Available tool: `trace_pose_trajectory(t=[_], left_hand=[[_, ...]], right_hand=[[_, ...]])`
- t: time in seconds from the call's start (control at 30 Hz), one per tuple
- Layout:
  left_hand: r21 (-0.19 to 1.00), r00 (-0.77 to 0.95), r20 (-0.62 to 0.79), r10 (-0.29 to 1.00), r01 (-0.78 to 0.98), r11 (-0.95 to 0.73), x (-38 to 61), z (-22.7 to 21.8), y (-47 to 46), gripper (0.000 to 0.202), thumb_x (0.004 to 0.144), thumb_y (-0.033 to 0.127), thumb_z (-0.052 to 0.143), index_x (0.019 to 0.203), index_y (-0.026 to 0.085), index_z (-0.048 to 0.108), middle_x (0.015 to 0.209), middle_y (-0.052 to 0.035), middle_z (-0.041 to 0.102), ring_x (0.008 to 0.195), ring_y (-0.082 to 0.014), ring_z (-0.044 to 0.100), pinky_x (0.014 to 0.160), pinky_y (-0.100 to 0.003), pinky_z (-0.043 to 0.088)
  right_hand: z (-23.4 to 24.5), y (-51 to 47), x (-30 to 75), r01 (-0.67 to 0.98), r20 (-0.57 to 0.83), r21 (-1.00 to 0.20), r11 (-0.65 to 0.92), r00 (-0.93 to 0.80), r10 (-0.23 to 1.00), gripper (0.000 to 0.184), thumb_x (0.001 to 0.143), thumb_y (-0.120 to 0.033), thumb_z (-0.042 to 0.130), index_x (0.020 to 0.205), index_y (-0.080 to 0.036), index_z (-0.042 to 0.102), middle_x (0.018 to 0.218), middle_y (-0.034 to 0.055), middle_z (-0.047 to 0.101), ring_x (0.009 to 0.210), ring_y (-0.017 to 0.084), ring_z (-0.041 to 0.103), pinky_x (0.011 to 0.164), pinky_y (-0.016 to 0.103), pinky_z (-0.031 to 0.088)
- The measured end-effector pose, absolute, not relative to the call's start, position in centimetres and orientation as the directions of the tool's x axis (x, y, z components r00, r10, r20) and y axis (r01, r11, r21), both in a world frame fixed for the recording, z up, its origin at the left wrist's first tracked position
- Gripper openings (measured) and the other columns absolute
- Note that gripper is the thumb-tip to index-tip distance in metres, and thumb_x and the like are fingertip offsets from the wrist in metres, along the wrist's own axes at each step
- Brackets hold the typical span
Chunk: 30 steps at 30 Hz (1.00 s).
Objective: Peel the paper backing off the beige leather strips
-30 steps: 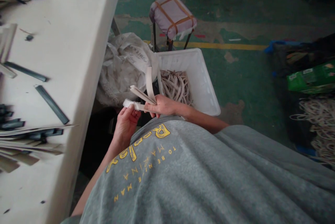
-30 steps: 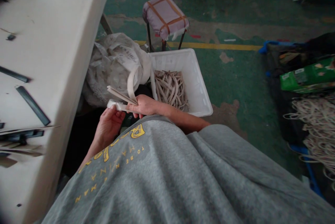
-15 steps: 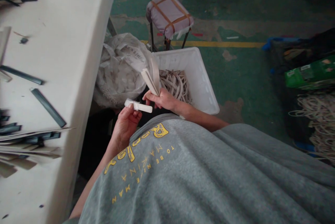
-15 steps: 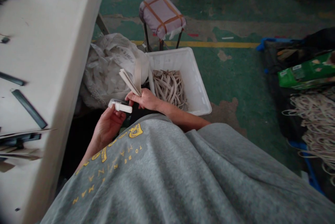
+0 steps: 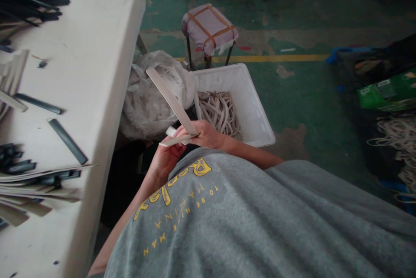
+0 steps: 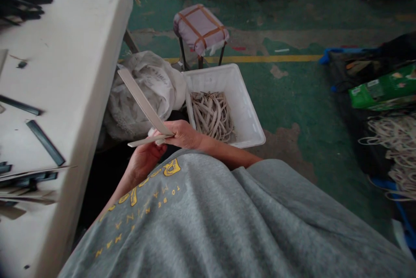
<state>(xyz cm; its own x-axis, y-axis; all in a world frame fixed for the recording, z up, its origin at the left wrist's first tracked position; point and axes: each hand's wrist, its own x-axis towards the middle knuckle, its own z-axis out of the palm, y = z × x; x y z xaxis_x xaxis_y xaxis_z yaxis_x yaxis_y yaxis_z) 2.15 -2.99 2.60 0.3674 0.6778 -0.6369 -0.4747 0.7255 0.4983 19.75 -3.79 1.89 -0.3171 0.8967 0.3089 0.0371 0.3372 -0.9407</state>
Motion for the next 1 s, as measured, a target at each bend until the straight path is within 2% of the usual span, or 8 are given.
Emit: trace_pose_trajectory(t=[0.17,0.3,0.43,0.6,0.7,0.8,0.9,1.0], left_hand=[[0.424,0.363,-0.662,0.655,-0.539,0.727,2.5,1.8,-2.2,0.018,0.095,0.017,0.052,0.096,0.013,0.07,0.089,-0.0066,0.076,0.079,-0.0145,0.073,0.077,-0.026,0.06],[0.399,0.176,-0.752,0.635,-0.645,0.651,2.2,0.3,0.2,0.029,0.105,0.026,0.042,0.109,0.01,0.067,0.085,-0.0068,0.077,0.076,-0.0138,0.074,0.072,-0.024,0.059],[0.43,-0.008,-0.772,0.636,-0.743,0.513,1.2,-1.2,2.5,0.033,0.107,0.022,0.035,0.113,0.01,0.065,0.075,-0.0038,0.073,0.067,-0.0119,0.071,0.069,-0.023,0.059],[0.589,-0.097,-0.692,0.715,-0.649,0.482,1.0,-2.3,2.1,0.023,0.102,0.015,0.044,0.109,0.016,0.066,0.08,-0.0028,0.073,0.069,-0.011,0.071,0.07,-0.022,0.058],[0.714,0.038,-0.575,0.817,-0.464,0.524,1.3,-2.8,0.7,0.018,0.094,0.023,0.062,0.111,0.017,0.067,0.082,-0.0034,0.073,0.069,-0.0126,0.07,0.069,-0.023,0.057],[0.823,0.249,-0.451,0.857,-0.256,0.507,1.4,-2.9,-0.5,0.035,0.088,0.036,0.07,0.117,0.018,0.066,0.086,-0.0041,0.074,0.074,-0.0148,0.07,0.07,-0.025,0.055],[0.921,0.403,-0.334,0.852,-0.053,0.386,1.3,-2.4,-1.1,0.04,0.089,0.045,0.067,0.119,0.018,0.066,0.09,-0.005,0.074,0.079,-0.0166,0.069,0.076,-0.029,0.055],[0.967,0.51,-0.255,0.822,0.109,0.232,1.3,-1.8,-1.4,0.04,0.091,0.048,0.062,0.116,0.017,0.067,0.09,-0.0053,0.073,0.08,-0.0183,0.067,0.08,-0.033,0.054]], right_hand=[[2.6,-4.7,21.4,-0.031,0.087,-0.996,0.082,-0.23,0.969,0.03,0.079,-0.042,0.081,0.081,-0.013,0.074,0.077,0.0033,0.072,0.07,0.015,0.066,0.067,0.026,0.052],[4.4,-6.0,25.0,-0.242,-0.038,-0.963,-0.121,-0.32,0.947,0.037,0.075,-0.046,0.084,0.078,-0.012,0.071,0.067,0.0019,0.069,0.056,0.012,0.062,0.053,0.022,0.049],[6.7,-7.3,29.3,-0.451,0.113,-0.893,-0.016,-0.258,0.96,0.033,0.076,-0.042,0.084,0.071,-0.017,0.064,0.058,-0.0034,0.064,0.049,0.006,0.058,0.049,0.018,0.042],[7.0,-7.0,30.8,-0.499,0.104,-0.865,0.055,-0.071,0.992,0.039,0.076,-0.05,0.082,0.074,-0.019,0.059,0.055,-0.009,0.058,0.034,0.0,0.031,0.041,0.017,0.032],[5.9,-5.2,28.5,-0.408,0.03,-0.913,-0.016,-0.106,0.994,0.042,0.077,-0.054,0.08,0.079,-0.017,0.061,0.057,-0.0039,0.062,0.036,0.003,0.037,0.038,0.017,0.031],[4.5,-2.8,25.4,-0.367,-0.008,-0.927,-0.081,-0.197,0.98,0.045,0.078,-0.057,0.078,0.08,-0.015,0.062,0.064,0.0011,0.067,0.041,0.005,0.045,0.035,0.016,0.028],[2.9,-0.4,23.6,-0.382,-0.014,-0.918,-0.104,-0.23,0.973,0.044,0.082,-0.056,0.076,0.082,-0.014,0.064,0.069,0.0003,0.068,0.04,0.003,0.036,0.037,0.015,0.032],[1.8,1.3,23.1,-0.408,-0.066,-0.893,-0.188,-0.294,0.953,0.039,0.086,-0.052,0.074,0.084,-0.015,0.066,0.053,-0.0071,0.055,0.039,0.003,0.027,0.044,0.016,0.043]])
